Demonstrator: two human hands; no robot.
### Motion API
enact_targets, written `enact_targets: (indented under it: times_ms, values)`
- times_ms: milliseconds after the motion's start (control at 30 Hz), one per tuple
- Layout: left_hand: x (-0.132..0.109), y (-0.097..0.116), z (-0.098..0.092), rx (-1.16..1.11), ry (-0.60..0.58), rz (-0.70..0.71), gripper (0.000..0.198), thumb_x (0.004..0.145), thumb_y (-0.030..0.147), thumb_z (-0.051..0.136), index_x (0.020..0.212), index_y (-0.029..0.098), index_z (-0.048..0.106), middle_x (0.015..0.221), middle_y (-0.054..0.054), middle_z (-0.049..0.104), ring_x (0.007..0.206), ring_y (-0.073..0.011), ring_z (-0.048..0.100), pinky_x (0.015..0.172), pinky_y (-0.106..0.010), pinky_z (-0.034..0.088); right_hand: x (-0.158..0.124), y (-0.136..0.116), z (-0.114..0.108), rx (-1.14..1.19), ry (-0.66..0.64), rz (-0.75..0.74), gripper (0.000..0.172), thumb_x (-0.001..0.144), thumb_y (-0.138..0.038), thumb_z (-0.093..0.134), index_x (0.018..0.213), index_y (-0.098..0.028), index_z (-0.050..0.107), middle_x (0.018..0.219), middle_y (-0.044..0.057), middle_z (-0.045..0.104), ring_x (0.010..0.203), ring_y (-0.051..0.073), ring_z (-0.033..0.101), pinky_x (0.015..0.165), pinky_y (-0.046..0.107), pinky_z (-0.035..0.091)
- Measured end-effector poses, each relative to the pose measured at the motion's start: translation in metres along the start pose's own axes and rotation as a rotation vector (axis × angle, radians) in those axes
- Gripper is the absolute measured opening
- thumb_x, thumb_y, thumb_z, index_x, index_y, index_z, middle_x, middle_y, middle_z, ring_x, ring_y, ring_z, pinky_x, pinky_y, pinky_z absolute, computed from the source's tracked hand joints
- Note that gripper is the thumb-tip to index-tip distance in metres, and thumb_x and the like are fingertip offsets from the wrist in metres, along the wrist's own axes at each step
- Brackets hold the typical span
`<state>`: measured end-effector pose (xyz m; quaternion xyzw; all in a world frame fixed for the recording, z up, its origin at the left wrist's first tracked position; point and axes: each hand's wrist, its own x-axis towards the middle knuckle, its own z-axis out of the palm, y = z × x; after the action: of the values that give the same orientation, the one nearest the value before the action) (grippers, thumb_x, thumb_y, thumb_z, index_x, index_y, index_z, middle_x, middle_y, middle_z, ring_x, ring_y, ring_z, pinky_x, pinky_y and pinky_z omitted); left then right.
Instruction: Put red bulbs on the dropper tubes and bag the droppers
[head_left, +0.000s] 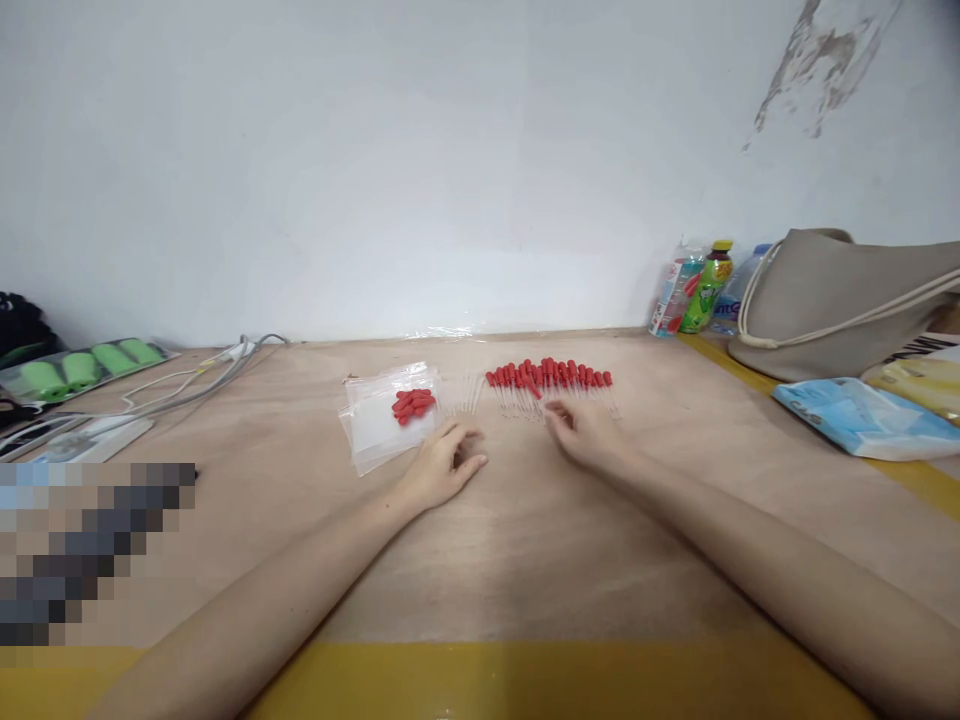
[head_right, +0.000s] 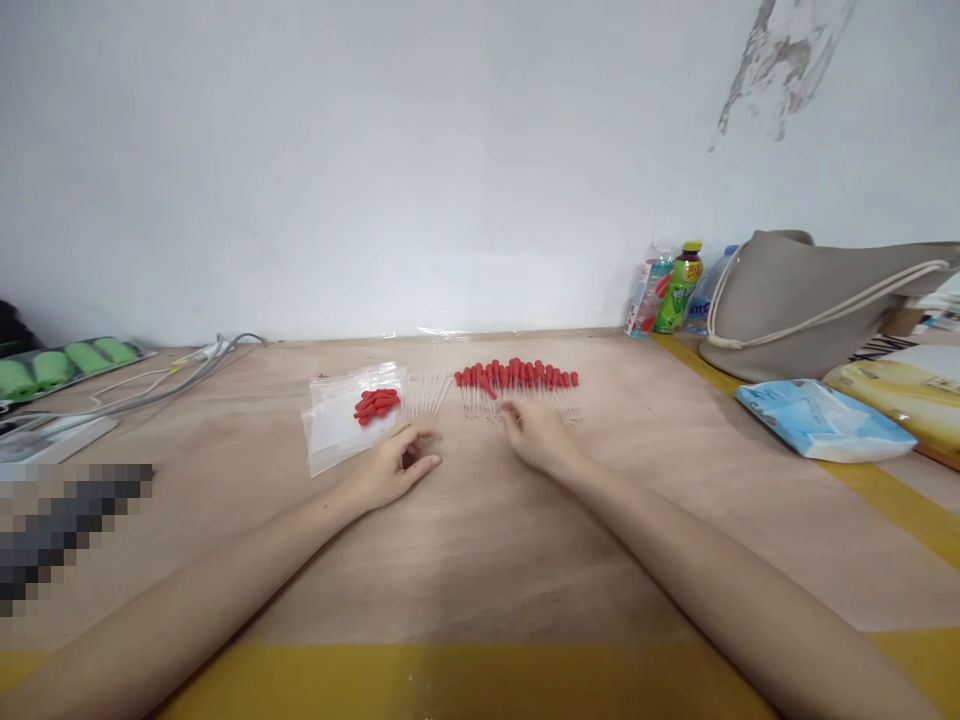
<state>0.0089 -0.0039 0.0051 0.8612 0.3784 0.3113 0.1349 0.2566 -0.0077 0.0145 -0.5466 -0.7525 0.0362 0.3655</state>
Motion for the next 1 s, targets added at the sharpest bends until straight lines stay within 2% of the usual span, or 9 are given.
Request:
enact_targets:
  times_ms: [67, 200, 300, 400, 633, 800, 900, 1000]
  values:
    - [0.001, 0.001, -0.001, 0.004, -0.029, 0.007, 0.021, 0.079, 0.028, 0.053, 0.097, 0.018, 0.057, 0.093, -0.005, 0.054, 0.073, -0.0143, 0.054, 0.067, -0.028, 0.047, 0.014, 0.013, -0.009, -0.013, 0.049, 0.229, 0.018, 0.078, -0.026, 0.048, 0.08, -0.015, 0.063, 0.075, 0.006, 0.067, 0.066, 0.016, 0.06, 0.06, 0.025, 0.042]
    - [0.002, 0.003, -0.001, 0.001, -0.045, 0.0, 0.016, 0.08, 0.027, 0.052, 0.091, 0.018, 0.059, 0.09, -0.006, 0.055, 0.075, -0.0152, 0.055, 0.067, -0.028, 0.047, 0.037, 0.041, -0.024, -0.209, 0.1, 0.524, 0.025, 0.074, -0.037, 0.05, 0.071, -0.018, 0.065, 0.07, 0.007, 0.066, 0.067, 0.019, 0.06, 0.056, 0.026, 0.038]
    - [0.002, 0.004, -0.001, 0.007, -0.053, -0.003, 0.013, 0.08, 0.026, 0.052, 0.087, 0.018, 0.059, 0.088, -0.005, 0.055, 0.076, -0.0155, 0.055, 0.067, -0.028, 0.046, 0.041, 0.058, -0.028, -0.293, 0.106, 0.664, 0.026, 0.072, -0.038, 0.049, 0.072, -0.019, 0.066, 0.076, 0.01, 0.066, 0.072, 0.021, 0.06, 0.056, 0.027, 0.038]
    - [0.002, 0.005, -0.001, 0.018, -0.06, 0.004, 0.013, 0.08, 0.026, 0.052, 0.086, 0.017, 0.059, 0.087, -0.005, 0.055, 0.076, -0.0155, 0.055, 0.068, -0.028, 0.045, 0.038, 0.071, -0.028, -0.314, 0.099, 0.733, 0.026, 0.07, -0.039, 0.05, 0.072, -0.019, 0.067, 0.078, 0.011, 0.066, 0.073, 0.022, 0.06, 0.055, 0.027, 0.038]
    - [0.003, 0.005, -0.001, 0.036, -0.063, 0.009, 0.013, 0.08, 0.025, 0.052, 0.086, 0.017, 0.06, 0.087, -0.005, 0.056, 0.078, -0.0158, 0.055, 0.069, -0.028, 0.045, 0.032, 0.08, -0.023, -0.354, 0.007, 0.735, 0.025, 0.068, -0.041, 0.051, 0.072, -0.022, 0.066, 0.075, 0.008, 0.064, 0.074, 0.025, 0.059, 0.058, 0.031, 0.04]
    - [0.002, 0.006, -0.002, 0.045, -0.066, 0.0, 0.013, 0.08, 0.025, 0.053, 0.086, 0.017, 0.06, 0.087, -0.005, 0.056, 0.079, -0.016, 0.055, 0.069, -0.028, 0.045, 0.032, 0.075, -0.025, -0.39, 0.053, 0.735, 0.025, 0.069, -0.04, 0.05, 0.079, -0.023, 0.066, 0.08, 0.008, 0.064, 0.078, 0.025, 0.059, 0.061, 0.032, 0.04]
    - [0.003, 0.006, -0.002, 0.046, -0.069, -0.006, 0.013, 0.08, 0.025, 0.053, 0.086, 0.016, 0.06, 0.087, -0.005, 0.056, 0.077, -0.0157, 0.055, 0.07, -0.028, 0.045, 0.033, 0.057, -0.023, -0.391, 0.105, 0.625, 0.026, 0.074, -0.039, 0.047, 0.084, -0.022, 0.065, 0.084, 0.007, 0.065, 0.08, 0.023, 0.059, 0.064, 0.03, 0.04]
    - [0.003, 0.006, -0.002, 0.045, -0.073, -0.001, 0.013, 0.08, 0.025, 0.052, 0.086, 0.016, 0.06, 0.087, -0.005, 0.055, 0.076, -0.0153, 0.054, 0.07, -0.028, 0.045, 0.033, 0.026, -0.011, -0.347, 0.063, 0.407, 0.024, 0.077, -0.035, 0.046, 0.085, -0.022, 0.064, 0.087, 0.005, 0.066, 0.08, 0.019, 0.058, 0.067, 0.028, 0.04]
